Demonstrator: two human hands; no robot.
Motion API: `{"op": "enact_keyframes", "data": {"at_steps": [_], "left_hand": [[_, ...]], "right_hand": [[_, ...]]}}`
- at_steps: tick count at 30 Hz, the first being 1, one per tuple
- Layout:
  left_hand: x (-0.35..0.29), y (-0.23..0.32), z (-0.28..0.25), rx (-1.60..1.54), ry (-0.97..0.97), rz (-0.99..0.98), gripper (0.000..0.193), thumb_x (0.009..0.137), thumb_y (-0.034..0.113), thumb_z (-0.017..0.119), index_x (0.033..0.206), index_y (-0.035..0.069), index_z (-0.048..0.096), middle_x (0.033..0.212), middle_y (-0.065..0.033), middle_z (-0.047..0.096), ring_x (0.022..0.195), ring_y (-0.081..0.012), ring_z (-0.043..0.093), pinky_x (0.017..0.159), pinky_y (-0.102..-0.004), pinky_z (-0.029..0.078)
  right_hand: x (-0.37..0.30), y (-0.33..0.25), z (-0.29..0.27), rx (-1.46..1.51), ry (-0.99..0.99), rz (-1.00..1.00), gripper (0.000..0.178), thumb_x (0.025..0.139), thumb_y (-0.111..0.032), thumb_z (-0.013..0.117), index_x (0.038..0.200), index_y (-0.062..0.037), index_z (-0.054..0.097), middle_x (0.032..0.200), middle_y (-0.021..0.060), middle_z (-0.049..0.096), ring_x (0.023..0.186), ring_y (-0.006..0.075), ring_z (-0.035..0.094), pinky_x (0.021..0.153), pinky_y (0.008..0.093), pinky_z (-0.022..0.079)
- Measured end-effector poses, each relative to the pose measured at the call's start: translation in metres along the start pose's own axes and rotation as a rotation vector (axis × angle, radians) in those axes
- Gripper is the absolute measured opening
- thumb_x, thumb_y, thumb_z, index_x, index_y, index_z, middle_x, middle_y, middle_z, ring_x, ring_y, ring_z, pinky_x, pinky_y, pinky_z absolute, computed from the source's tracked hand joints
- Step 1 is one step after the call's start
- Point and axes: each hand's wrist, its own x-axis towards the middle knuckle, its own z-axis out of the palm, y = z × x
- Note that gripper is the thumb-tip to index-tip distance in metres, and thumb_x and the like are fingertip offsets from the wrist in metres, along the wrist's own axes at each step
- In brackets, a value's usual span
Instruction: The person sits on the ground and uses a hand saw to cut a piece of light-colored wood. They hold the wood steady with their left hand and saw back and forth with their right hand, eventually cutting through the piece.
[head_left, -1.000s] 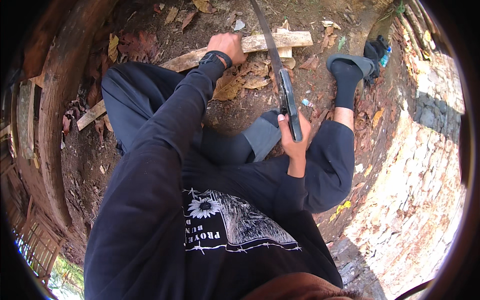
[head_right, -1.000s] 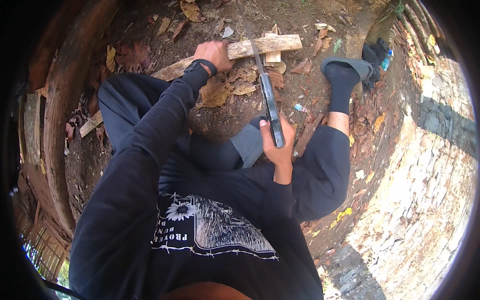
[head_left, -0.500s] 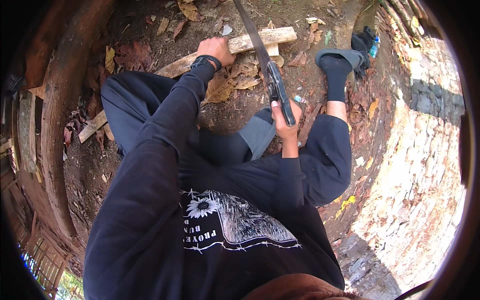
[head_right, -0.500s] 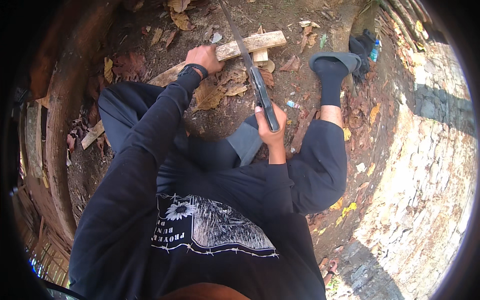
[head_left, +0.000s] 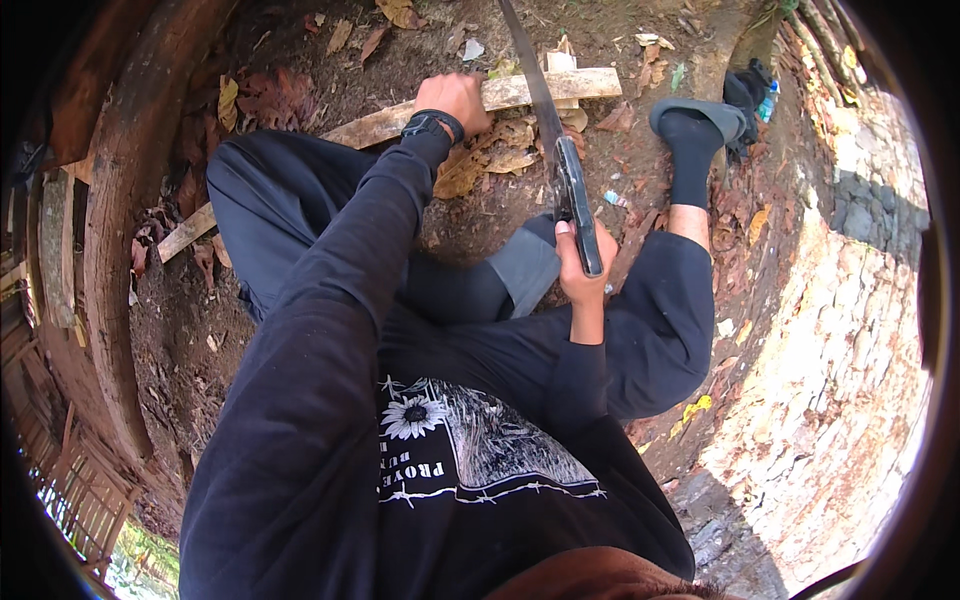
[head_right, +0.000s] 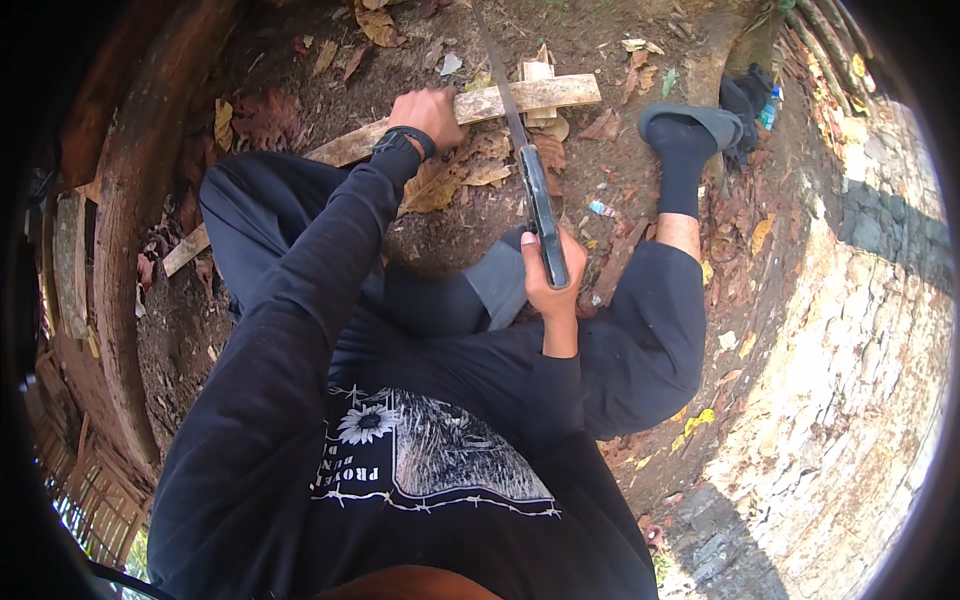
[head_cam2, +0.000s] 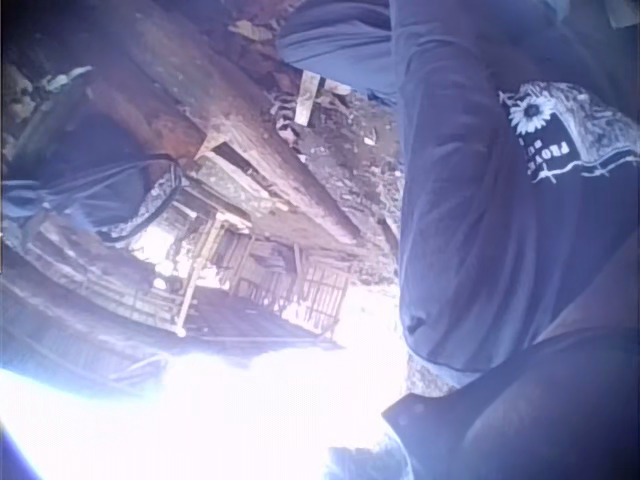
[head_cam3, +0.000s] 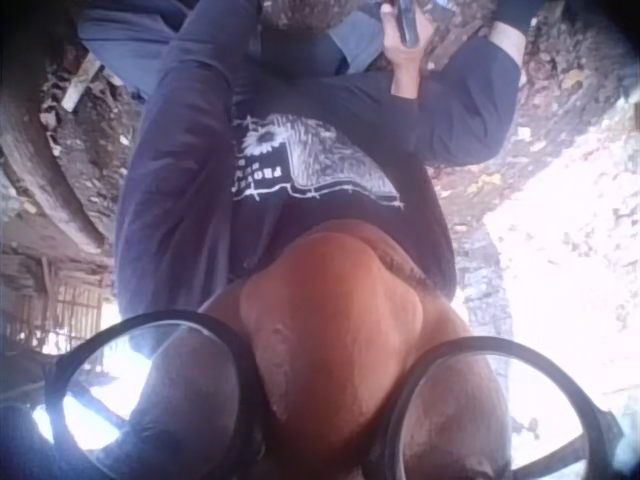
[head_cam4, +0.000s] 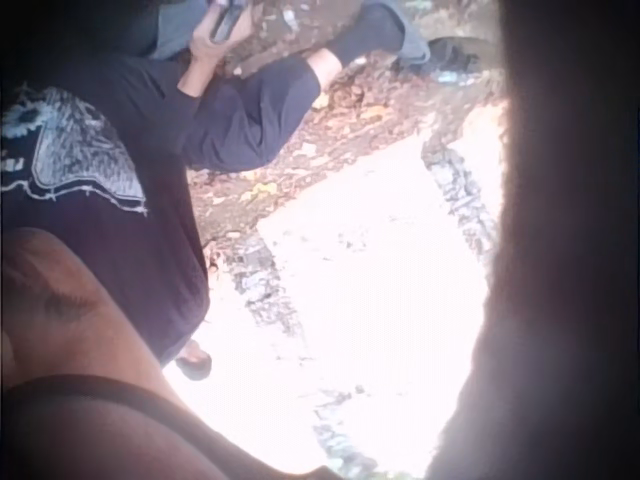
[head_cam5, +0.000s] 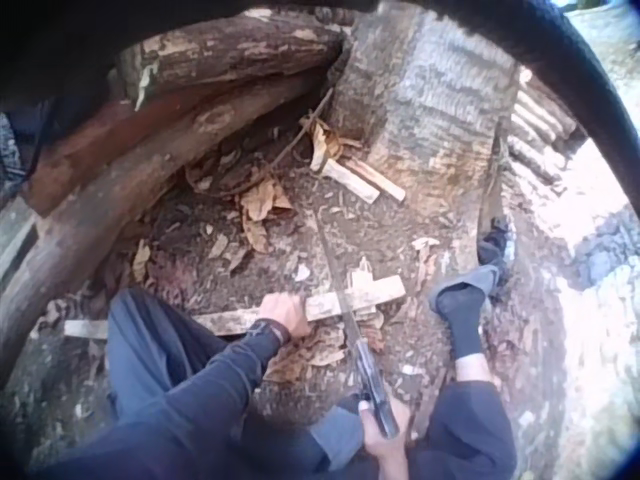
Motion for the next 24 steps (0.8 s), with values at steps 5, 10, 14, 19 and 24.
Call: {"op": "enact_keyframes", "data": {"at_steps": [5,10,14,19,24], "left_hand": [[0.001,0.002,0.01,-0.004,0.03,0.001,0.05,0.083,0.042,0.082,0.119,0.008,0.077,0.097,-0.0198,0.082,0.094,-0.0368,0.082,0.085,-0.0488,0.066],[0.006,-0.001,0.014,0.017,0.055,0.014,0.052,0.084,0.045,0.083,0.121,0.008,0.077,0.1,-0.0199,0.083,0.095,-0.0368,0.082,0.087,-0.0485,0.066],[0.007,0.0,0.008,0.036,0.033,0.016,0.053,0.085,0.046,0.081,0.122,0.008,0.078,0.101,-0.02,0.083,0.097,-0.0366,0.082,0.091,-0.0484,0.065],[0.013,-0.011,0.011,0.056,0.091,-0.02,0.055,0.083,0.044,0.079,0.125,0.008,0.077,0.106,-0.0214,0.082,0.1,-0.0385,0.081,0.092,-0.0492,0.065],[0.01,-0.006,0.009,0.049,0.063,-0.021,0.052,0.085,0.045,0.08,0.122,0.008,0.078,0.105,-0.0212,0.083,0.098,-0.0374,0.081,0.09,-0.0487,0.066]], "right_hand": [[0.007,-0.033,0.01,-0.049,0.03,-0.029,0.008,0.095,-0.003,0.072,0.091,0.0021,0.069,0.067,0.007,0.058,0.06,0.0161,0.056,0.059,0.0358,0.046],[0.022,-0.079,0.018,-0.03,0.033,0.005,0.018,0.095,-0.005,0.075,0.083,-0.001,0.063,0.064,0.0042,0.055,0.058,0.012,0.052,0.057,0.0343,0.043],[-0.025,-0.008,-0.013,-0.033,-0.043,-0.014,0.02,0.095,-0.005,0.077,0.083,-0.0015,0.062,0.064,0.0031,0.054,0.058,0.0103,0.05,0.056,0.0337,0.041],[-0.111,-0.06,-0.081,-0.134,-0.075,0.089,0.015,0.094,-0.004,0.076,0.087,0.0013,0.065,0.064,0.0053,0.055,0.055,0.0142,0.054,0.056,0.0333,0.042],[-0.087,-0.067,-0.074,-0.084,-0.026,0.078,0.016,0.094,-0.007,0.076,0.086,0.0018,0.064,0.063,0.008,0.056,0.054,0.0181,0.058,0.056,0.0351,0.043]]}}
